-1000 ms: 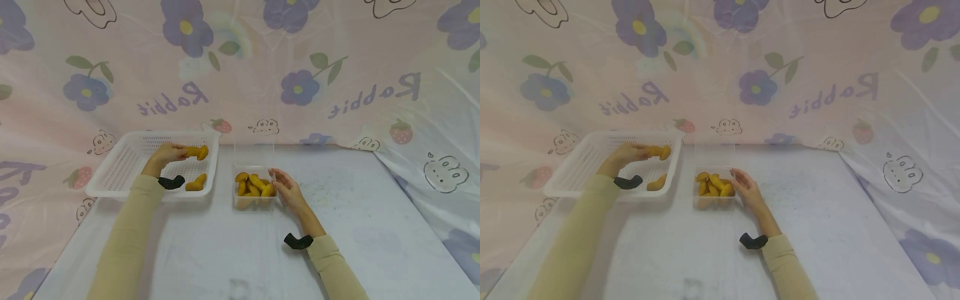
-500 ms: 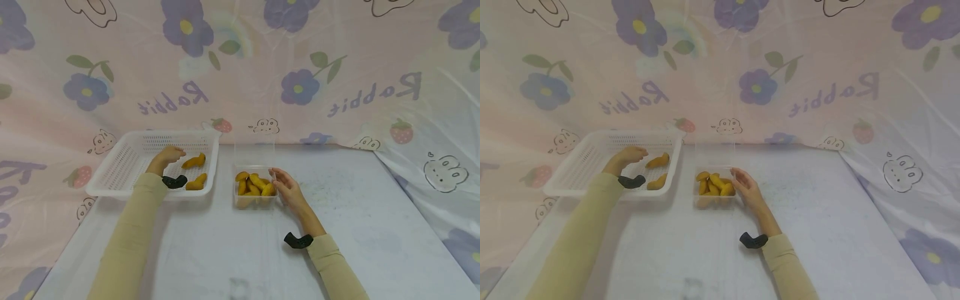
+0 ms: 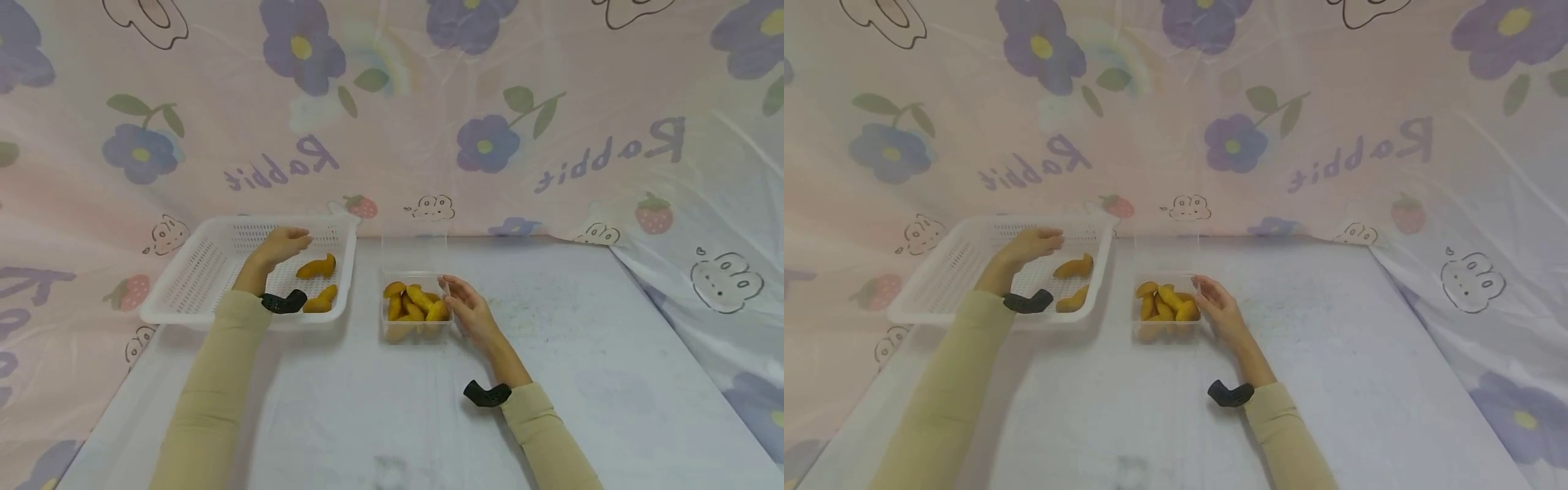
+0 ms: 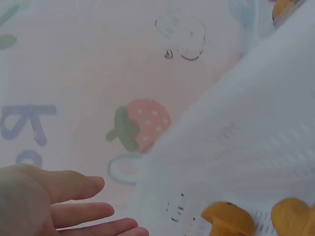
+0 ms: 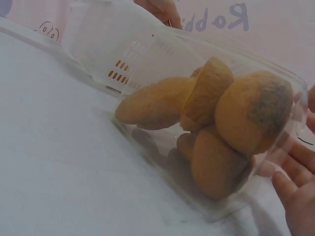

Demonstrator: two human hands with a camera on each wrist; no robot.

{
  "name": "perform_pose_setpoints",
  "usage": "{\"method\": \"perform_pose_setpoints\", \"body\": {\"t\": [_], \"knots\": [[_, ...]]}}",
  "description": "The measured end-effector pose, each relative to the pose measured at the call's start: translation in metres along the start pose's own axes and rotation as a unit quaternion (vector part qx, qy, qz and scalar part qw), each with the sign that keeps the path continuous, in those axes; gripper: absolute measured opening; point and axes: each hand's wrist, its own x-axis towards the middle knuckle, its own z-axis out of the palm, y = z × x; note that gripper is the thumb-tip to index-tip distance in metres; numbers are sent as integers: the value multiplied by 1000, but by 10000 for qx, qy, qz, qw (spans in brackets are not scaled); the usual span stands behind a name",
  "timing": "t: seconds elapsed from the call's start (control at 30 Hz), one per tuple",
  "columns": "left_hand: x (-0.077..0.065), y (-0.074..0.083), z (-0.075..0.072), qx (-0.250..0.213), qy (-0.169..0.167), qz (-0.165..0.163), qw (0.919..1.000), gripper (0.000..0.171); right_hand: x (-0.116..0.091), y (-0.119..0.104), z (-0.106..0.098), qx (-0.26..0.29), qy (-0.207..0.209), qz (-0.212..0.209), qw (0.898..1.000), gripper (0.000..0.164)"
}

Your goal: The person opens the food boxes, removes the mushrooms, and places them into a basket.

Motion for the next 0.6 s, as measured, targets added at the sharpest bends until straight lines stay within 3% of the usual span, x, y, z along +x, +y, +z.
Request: {"method": "perform_pose_setpoints", "body": {"t": [0.23,0.6], "knots": [[-19,17,13,-293,18,413,9987,53,0,0,1,-10,1,-31,10000,52],[-38,36,45,-226,109,1195,9925,47,0,0,3,-29,43,107,9999,51]]}}
